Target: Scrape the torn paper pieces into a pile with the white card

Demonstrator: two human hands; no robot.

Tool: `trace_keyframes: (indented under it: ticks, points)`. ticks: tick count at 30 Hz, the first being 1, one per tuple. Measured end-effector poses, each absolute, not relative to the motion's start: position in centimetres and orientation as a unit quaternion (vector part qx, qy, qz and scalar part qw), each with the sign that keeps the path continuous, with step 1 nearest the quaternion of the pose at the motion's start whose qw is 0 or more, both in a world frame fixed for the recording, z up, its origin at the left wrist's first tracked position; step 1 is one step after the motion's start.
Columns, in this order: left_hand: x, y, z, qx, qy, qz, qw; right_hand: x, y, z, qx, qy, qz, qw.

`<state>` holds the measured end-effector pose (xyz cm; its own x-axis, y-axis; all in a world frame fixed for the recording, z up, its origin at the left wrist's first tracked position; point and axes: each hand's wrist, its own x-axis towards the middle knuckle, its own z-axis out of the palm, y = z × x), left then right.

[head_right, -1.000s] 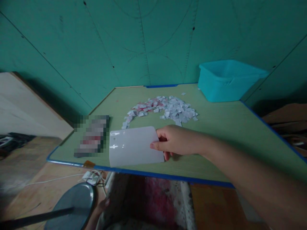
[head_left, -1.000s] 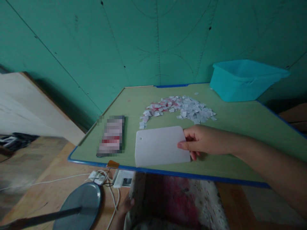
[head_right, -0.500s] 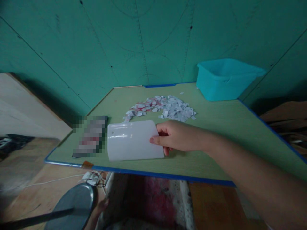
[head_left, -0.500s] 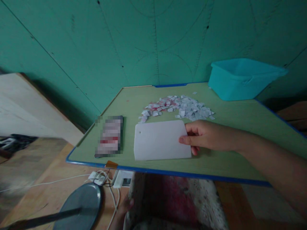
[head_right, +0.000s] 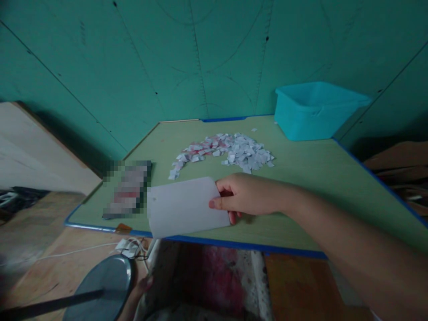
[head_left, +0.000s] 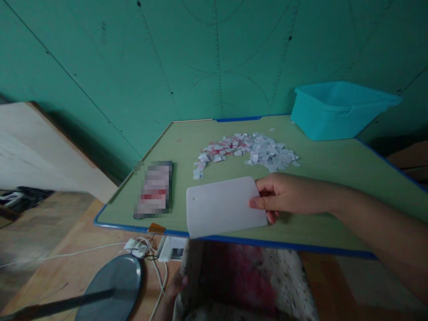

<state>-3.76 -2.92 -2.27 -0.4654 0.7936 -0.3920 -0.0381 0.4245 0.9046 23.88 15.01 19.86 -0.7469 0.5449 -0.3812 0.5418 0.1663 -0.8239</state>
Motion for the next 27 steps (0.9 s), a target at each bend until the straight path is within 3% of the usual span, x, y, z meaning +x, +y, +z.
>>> trace_keyframes:
  ticks: [4,9,12,19,27]
  points:
    - [-3.8,-2.8,-2.6,0.269,0.723,0.454,0.446,23.7,15.5,19.9,-0.376,-0.753,0.528,0.113]
    - [-4.1,-2.7,-3.0,0.279,0.72,0.45,0.448,24.3,17.0,20.3,-0.447,-0.731,0.417,0.302]
    - [-4.3,-2.5,-3.2,0.296,0.723,0.439,0.443,24.8,17.9,20.3,-0.487,-0.711,0.35,0.367]
    - [-4.4,-2.3,-3.2,0.306,0.733,0.425,0.435,24.7,18.2,19.2,-0.535,-0.782,0.126,0.294]
    - [-4.1,-2.5,-2.0,0.299,0.72,0.427,0.458,24.5,18.2,19.2,-0.566,-0.772,0.046,0.284]
